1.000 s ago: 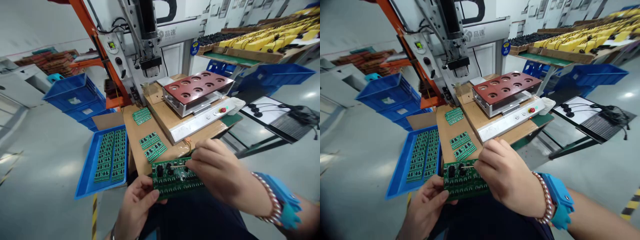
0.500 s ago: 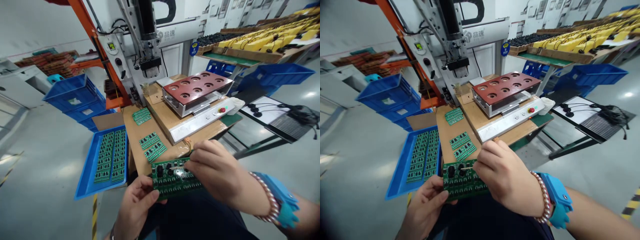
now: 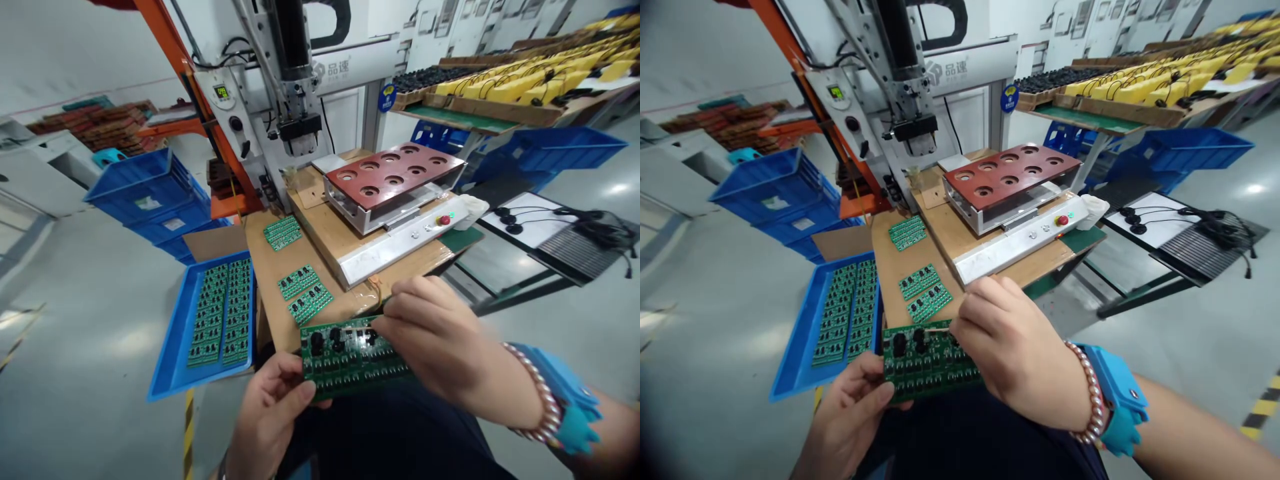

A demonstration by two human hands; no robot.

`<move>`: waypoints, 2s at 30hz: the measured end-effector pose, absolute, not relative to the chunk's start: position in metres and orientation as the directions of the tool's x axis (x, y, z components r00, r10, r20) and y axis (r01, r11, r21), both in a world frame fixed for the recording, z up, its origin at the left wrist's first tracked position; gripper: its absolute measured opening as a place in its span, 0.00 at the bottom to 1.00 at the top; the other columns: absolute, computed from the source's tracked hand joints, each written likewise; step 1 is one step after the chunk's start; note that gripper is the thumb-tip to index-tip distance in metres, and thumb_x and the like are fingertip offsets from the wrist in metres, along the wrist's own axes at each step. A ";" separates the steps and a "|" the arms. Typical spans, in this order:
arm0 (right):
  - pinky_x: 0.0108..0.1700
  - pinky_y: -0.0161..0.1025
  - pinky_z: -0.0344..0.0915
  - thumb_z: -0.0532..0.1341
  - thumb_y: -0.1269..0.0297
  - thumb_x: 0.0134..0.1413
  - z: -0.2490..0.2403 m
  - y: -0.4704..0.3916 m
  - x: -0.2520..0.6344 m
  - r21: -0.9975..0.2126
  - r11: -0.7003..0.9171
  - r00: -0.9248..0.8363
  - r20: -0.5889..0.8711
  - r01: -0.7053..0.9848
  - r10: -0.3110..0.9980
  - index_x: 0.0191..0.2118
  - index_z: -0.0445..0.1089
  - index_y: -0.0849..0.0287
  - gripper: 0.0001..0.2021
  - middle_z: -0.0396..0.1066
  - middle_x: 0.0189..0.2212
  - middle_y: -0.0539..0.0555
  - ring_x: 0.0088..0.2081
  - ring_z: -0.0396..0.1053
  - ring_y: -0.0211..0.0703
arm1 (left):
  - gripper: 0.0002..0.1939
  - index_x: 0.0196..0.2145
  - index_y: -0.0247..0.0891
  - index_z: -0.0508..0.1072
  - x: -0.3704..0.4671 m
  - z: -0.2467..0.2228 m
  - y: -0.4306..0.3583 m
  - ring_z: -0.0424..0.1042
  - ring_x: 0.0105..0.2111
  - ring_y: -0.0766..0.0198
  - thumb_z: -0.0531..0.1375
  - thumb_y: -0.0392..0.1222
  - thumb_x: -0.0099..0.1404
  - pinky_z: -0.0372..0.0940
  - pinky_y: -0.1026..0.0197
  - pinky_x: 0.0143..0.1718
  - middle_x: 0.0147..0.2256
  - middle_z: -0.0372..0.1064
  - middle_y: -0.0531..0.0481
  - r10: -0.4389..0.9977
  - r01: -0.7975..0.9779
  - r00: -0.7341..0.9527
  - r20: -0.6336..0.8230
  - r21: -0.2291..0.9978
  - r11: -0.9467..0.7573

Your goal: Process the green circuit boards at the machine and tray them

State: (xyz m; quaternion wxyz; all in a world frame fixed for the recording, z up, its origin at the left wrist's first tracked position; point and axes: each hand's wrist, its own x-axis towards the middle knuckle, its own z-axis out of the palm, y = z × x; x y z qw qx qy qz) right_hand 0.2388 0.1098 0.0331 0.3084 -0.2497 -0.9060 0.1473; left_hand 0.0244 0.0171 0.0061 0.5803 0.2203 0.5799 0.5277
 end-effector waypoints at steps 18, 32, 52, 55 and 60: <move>0.35 0.42 0.51 0.51 0.78 0.54 0.025 0.105 0.233 -0.404 0.847 -0.703 0.486 0.347 0.520 0.35 0.68 0.66 0.10 0.62 0.29 0.54 0.34 0.55 0.42 | 0.11 0.26 0.36 0.72 0.028 0.006 0.016 0.69 0.22 0.67 0.70 0.37 0.44 0.69 0.65 0.23 0.22 0.70 0.55 0.860 -0.383 -0.256 -0.442 0.863 0.330; 0.34 0.42 0.50 0.49 0.77 0.56 0.030 0.104 0.235 -0.383 0.849 -0.689 0.502 0.364 0.522 0.32 0.67 0.65 0.10 0.62 0.28 0.55 0.34 0.56 0.43 | 0.12 0.25 0.36 0.72 0.029 0.008 0.016 0.69 0.21 0.67 0.71 0.37 0.43 0.69 0.65 0.22 0.21 0.70 0.56 0.844 -0.386 -0.294 -0.449 0.864 0.325; 0.36 0.44 0.53 0.51 0.79 0.53 0.033 0.102 0.239 -0.418 0.843 -0.713 0.472 0.337 0.519 0.33 0.68 0.65 0.09 0.63 0.29 0.56 0.37 0.57 0.45 | 0.13 0.26 0.36 0.71 0.028 0.008 0.017 0.67 0.23 0.66 0.71 0.36 0.42 0.71 0.62 0.22 0.23 0.68 0.55 0.823 -0.387 -0.345 -0.452 0.867 0.314; 0.36 0.43 0.53 0.51 0.78 0.54 0.030 0.102 0.237 -0.410 0.845 -0.706 0.481 0.344 0.520 0.36 0.68 0.65 0.10 0.63 0.29 0.55 0.36 0.57 0.44 | 0.13 0.27 0.36 0.71 0.027 0.007 0.016 0.67 0.23 0.66 0.70 0.36 0.43 0.71 0.62 0.22 0.23 0.67 0.55 0.830 -0.387 -0.330 -0.450 0.866 0.316; 0.35 0.42 0.51 0.50 0.77 0.55 0.028 0.103 0.233 -0.397 0.852 -0.706 0.490 0.342 0.511 0.36 0.68 0.64 0.10 0.63 0.30 0.55 0.34 0.55 0.42 | 0.12 0.26 0.36 0.71 0.027 0.008 0.014 0.68 0.23 0.66 0.70 0.36 0.44 0.70 0.63 0.22 0.23 0.68 0.55 0.840 -0.381 -0.303 -0.450 0.865 0.326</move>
